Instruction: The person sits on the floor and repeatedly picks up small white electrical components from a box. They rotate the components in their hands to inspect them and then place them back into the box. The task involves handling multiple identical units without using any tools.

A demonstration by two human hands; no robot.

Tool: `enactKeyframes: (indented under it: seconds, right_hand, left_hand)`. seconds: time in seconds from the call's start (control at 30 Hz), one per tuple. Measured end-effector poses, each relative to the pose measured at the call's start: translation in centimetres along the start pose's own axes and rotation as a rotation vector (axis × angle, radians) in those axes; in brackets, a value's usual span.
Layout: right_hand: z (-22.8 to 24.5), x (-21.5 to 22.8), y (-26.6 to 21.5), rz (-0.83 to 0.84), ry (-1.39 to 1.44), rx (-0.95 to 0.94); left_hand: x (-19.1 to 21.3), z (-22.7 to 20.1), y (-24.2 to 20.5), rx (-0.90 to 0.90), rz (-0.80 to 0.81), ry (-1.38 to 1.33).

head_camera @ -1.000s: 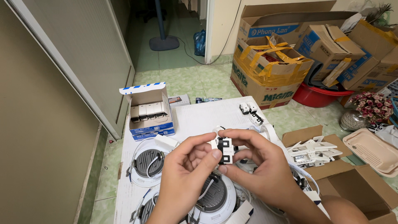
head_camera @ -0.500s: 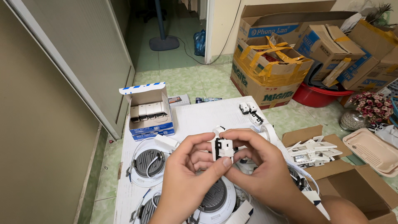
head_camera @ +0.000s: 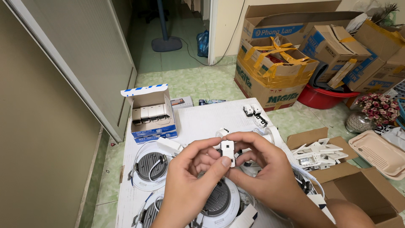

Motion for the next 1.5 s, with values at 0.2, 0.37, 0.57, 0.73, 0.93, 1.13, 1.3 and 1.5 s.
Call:
enactKeyframes:
  seconds: [0.2,0.37,0.57,0.73,0.93,1.13,1.3,1.5]
  right_hand:
    - [1.1,-0.6,0.0,0.043,-0.052,0.155]
    - [1.1,-0.6,0.1,0.051,-0.080,0.182]
    - [0.2,-0.3,0.2,0.022,-0.055,0.074]
    - [0.2,-0.4,0.3,0.052,-0.047,0.056]
    - [0.5,-0.3,0.3,0.051,-0.036,0.057]
    - [0.4,-0.4,0.3,0.049,-0.019,0.025]
    - [0.6,-0.4,0.2,0.043,0.014,0.013]
    - [0.8,-0.2,0.1,0.040,0.032,0.043]
  left_hand:
    - [0.1,0.2,0.0,0.013,-0.052,0.066]
    - [0.2,0.2,0.1,0.014,-0.059,0.074]
    - [0.0,1.0,0.2,0.079,0.007,-0.107]
    - [-0.4,1.5,0.3,0.113,0.075,-0.251]
    - [-0.3,1.5,0.2,0.120,0.079,-0.227]
    - [0.5,0.7,0.3,0.088,0.005,-0.106]
    - [0.0,1.1,0.4,0.081,0.045,-0.211]
    - [-0.6,2.1,0.5,0.137,0.119,-0.121]
Point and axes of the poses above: each hand's wrist, its own y-axis towards the middle knuckle, its own x-axis out of the back of the hand, z = x × y, the point moved 8 cm from there along y, towards the middle knuckle, and after that the axes turned 7 degrees about y, right-handed, at the moved point
